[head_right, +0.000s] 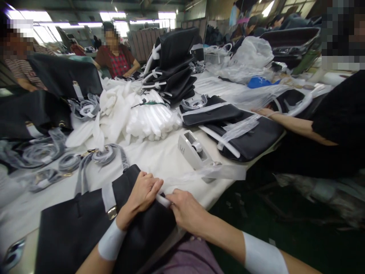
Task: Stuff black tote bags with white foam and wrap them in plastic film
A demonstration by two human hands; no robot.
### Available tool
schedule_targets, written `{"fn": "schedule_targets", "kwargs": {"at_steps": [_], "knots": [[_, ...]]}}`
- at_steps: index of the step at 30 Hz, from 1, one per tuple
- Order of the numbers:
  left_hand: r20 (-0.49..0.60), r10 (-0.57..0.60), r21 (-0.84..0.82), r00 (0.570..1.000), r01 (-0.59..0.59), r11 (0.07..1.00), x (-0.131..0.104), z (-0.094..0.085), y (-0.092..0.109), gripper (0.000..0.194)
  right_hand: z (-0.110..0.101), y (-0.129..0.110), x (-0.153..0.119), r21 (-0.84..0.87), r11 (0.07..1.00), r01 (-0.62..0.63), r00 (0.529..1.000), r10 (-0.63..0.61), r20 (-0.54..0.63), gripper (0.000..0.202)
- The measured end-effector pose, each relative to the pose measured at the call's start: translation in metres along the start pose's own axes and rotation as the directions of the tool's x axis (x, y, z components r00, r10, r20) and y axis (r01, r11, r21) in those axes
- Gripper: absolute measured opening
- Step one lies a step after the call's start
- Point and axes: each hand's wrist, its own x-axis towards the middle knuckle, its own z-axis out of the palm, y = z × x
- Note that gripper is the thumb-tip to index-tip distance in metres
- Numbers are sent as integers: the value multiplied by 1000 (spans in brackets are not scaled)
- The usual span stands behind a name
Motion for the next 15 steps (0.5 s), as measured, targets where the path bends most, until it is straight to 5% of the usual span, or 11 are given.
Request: {"fn": "schedule_targets", "kwargs": {"at_steps": [4, 6, 9, 15], "knots": [[-9, 12, 1, 1000, -12, 1000, -1, 1, 1, 58, 7, -5, 12, 371, 916, -154, 988, 132, 84, 16], [-13, 12, 14, 1000, -11, 1000, -1, 1, 1, 58, 10, -4, 15, 583, 752, -306, 952, 252, 175, 9], [-4, 16, 28, 1000, -16, 999, 0, 2, 2, 57, 11, 1, 15, 718, 573, -396, 908, 363, 211, 27], [10, 11, 62, 1000, -12, 998, 1, 2, 3, 59, 12, -2, 14, 618, 712, -332, 940, 304, 155, 28]]}}
